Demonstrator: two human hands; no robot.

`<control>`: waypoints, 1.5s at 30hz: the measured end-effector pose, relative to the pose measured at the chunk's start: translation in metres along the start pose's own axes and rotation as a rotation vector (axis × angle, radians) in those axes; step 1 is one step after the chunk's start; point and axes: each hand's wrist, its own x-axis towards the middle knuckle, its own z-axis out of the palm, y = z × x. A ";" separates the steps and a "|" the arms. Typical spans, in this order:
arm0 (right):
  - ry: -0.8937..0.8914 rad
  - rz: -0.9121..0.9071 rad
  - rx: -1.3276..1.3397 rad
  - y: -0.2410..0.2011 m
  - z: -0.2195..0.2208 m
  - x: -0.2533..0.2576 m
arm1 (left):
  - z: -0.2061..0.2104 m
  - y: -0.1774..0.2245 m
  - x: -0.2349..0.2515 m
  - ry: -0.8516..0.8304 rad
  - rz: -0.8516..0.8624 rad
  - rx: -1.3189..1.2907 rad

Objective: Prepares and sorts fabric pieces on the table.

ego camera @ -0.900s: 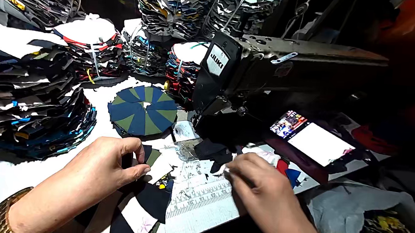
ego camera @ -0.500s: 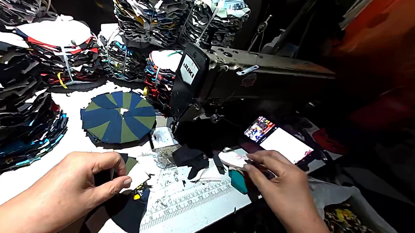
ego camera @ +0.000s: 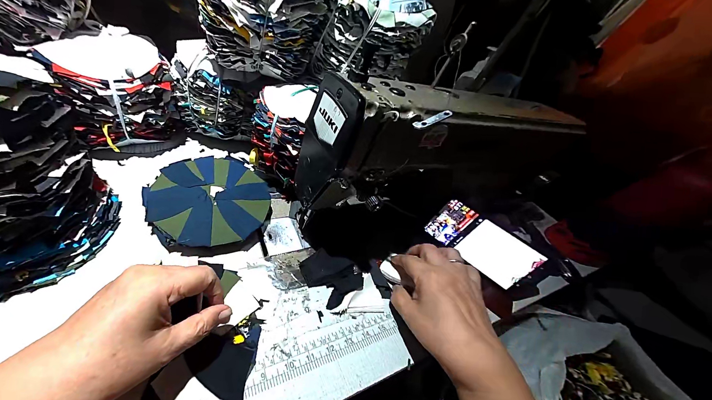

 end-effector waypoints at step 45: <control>-0.166 -0.243 0.483 -0.048 0.016 -0.029 | -0.015 0.016 0.006 -0.008 -0.055 -0.055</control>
